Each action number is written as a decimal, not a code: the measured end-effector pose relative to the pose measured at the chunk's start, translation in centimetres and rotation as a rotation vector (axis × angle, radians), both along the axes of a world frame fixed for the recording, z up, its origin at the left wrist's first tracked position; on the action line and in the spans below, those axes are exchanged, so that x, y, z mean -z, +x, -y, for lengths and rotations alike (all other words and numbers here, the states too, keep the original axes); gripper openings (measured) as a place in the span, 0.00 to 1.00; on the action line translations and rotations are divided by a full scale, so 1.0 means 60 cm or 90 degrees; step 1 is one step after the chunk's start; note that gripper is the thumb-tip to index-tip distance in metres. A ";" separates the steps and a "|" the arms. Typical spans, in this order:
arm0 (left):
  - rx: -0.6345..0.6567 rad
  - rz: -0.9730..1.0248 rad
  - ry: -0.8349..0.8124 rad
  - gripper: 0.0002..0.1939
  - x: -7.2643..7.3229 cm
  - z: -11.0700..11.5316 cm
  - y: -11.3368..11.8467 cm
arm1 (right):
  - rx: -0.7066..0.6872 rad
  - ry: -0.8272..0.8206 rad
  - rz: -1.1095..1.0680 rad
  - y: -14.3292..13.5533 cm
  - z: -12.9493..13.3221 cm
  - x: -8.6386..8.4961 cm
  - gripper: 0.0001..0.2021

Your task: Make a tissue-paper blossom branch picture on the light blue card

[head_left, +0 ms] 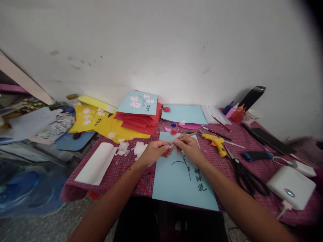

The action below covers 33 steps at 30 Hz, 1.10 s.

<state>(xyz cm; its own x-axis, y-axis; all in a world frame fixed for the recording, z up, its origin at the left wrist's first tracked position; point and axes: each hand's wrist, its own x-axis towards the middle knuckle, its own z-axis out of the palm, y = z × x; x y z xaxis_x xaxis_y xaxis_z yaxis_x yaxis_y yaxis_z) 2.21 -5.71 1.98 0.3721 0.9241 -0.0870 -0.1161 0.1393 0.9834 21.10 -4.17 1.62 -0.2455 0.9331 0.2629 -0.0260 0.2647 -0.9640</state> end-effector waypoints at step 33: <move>0.042 -0.063 0.098 0.14 0.001 -0.001 -0.004 | 0.003 -0.034 0.054 -0.008 0.006 -0.014 0.15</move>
